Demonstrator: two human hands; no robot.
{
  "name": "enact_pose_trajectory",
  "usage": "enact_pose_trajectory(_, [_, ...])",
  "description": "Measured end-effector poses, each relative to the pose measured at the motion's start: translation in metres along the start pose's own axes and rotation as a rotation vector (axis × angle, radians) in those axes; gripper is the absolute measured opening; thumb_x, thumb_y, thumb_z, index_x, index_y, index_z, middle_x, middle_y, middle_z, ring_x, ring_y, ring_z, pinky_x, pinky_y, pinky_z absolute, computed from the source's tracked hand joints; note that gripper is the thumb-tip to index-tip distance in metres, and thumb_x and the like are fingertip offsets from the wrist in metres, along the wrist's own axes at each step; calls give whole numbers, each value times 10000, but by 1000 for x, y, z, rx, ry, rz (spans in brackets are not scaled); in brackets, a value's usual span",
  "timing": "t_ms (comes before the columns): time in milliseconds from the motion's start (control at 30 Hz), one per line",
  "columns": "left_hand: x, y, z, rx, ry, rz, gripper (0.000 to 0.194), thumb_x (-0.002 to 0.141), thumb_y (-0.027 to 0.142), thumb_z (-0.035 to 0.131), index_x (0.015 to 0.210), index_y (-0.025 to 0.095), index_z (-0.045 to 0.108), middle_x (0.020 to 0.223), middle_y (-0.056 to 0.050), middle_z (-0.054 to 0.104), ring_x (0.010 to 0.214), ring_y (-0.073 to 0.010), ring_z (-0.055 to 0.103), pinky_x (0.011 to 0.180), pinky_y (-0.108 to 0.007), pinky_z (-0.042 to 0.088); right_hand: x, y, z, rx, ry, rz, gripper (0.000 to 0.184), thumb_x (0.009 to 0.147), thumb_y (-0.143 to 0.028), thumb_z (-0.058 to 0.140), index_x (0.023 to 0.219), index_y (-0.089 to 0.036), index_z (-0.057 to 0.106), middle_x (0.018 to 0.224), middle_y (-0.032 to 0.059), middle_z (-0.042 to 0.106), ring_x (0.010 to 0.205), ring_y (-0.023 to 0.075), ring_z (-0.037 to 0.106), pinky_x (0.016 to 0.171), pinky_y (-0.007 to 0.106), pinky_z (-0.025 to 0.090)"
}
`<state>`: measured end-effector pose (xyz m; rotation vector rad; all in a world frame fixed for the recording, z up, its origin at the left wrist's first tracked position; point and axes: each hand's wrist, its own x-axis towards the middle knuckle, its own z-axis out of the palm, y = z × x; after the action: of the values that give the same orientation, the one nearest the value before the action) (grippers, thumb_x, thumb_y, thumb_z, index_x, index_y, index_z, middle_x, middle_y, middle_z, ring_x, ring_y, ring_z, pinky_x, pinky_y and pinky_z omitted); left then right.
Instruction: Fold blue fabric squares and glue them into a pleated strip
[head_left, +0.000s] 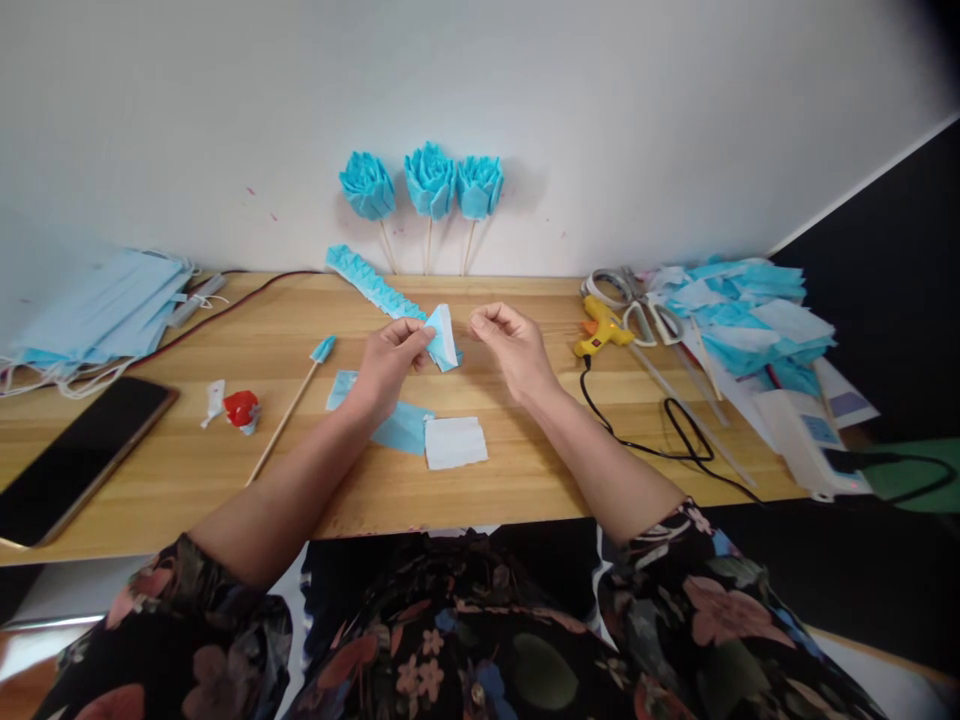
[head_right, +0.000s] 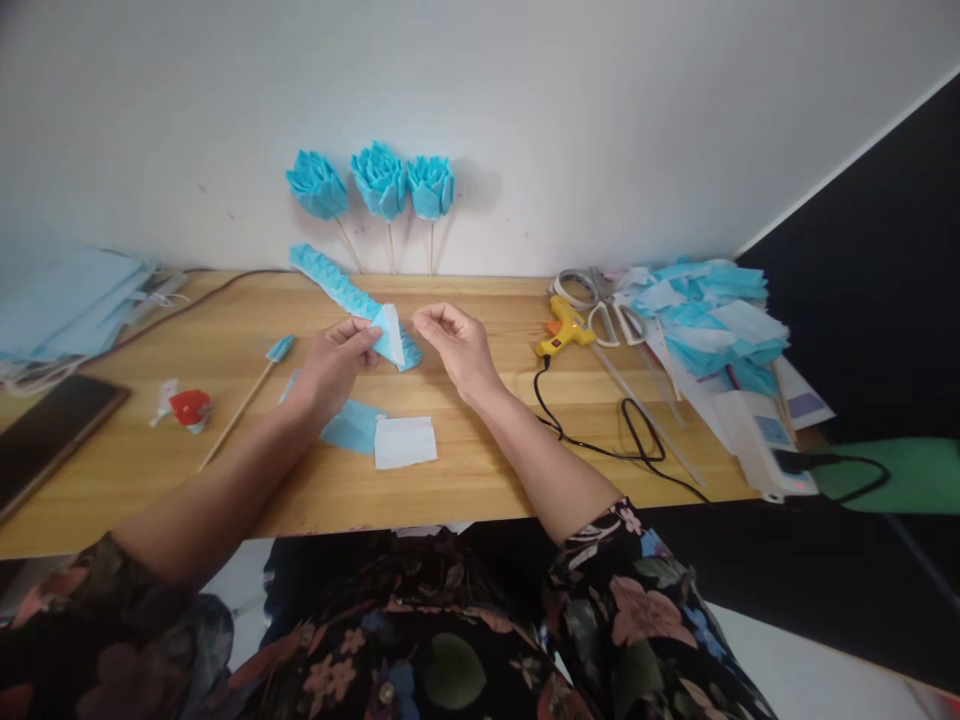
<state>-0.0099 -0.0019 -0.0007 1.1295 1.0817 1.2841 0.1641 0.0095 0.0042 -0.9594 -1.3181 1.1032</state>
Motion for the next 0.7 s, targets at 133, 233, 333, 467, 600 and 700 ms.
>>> enact_pose_trajectory(133, [0,0,-1,2,13,2,241,759,388,739,690,194,613,551,30,546,518,-100,452,562,-266,377,-2,-4,0,-14,-33,-12,262,832,-459,693,764,-211,644,787,5,639,825,154,590,862,327,496])
enact_pose_trajectory(233, [1,-1,-1,-5,20,3,229,769,374,735,697,191,618,548,32,545,518,-97,460,564,-264,377,-3,-6,1,-10,-46,-2,268,841,-470,680,771,-211,661,791,10,646,831,158,593,869,330,497])
enact_pose_trajectory(333, [1,-2,-1,-25,17,2,226,764,366,742,694,189,618,550,34,545,518,-94,459,561,-258,376,-3,-5,1,12,-52,16,275,850,-480,660,809,-209,685,774,9,643,809,156,591,853,325,498])
enact_pose_trajectory(467, [1,-1,-1,-30,17,3,227,762,371,741,691,193,620,554,33,548,519,-96,456,558,-258,371,-2,-2,0,20,-50,29,287,871,-480,619,793,-209,673,737,0,614,765,147,573,826,310,487])
enact_pose_trajectory(600, [1,-1,-2,-17,16,-4,236,771,385,746,697,200,619,568,33,547,527,-100,465,567,-262,371,-1,-1,-2,-25,-23,8,372,918,-490,556,675,-211,597,672,-5,553,702,141,529,762,297,461])
enact_pose_trajectory(700, [2,-2,-4,-10,23,-4,233,780,393,742,705,206,625,573,35,542,528,-103,463,570,-264,371,0,-1,-3,-46,4,-22,467,935,-504,546,572,-212,524,604,-10,500,638,132,487,719,297,445])
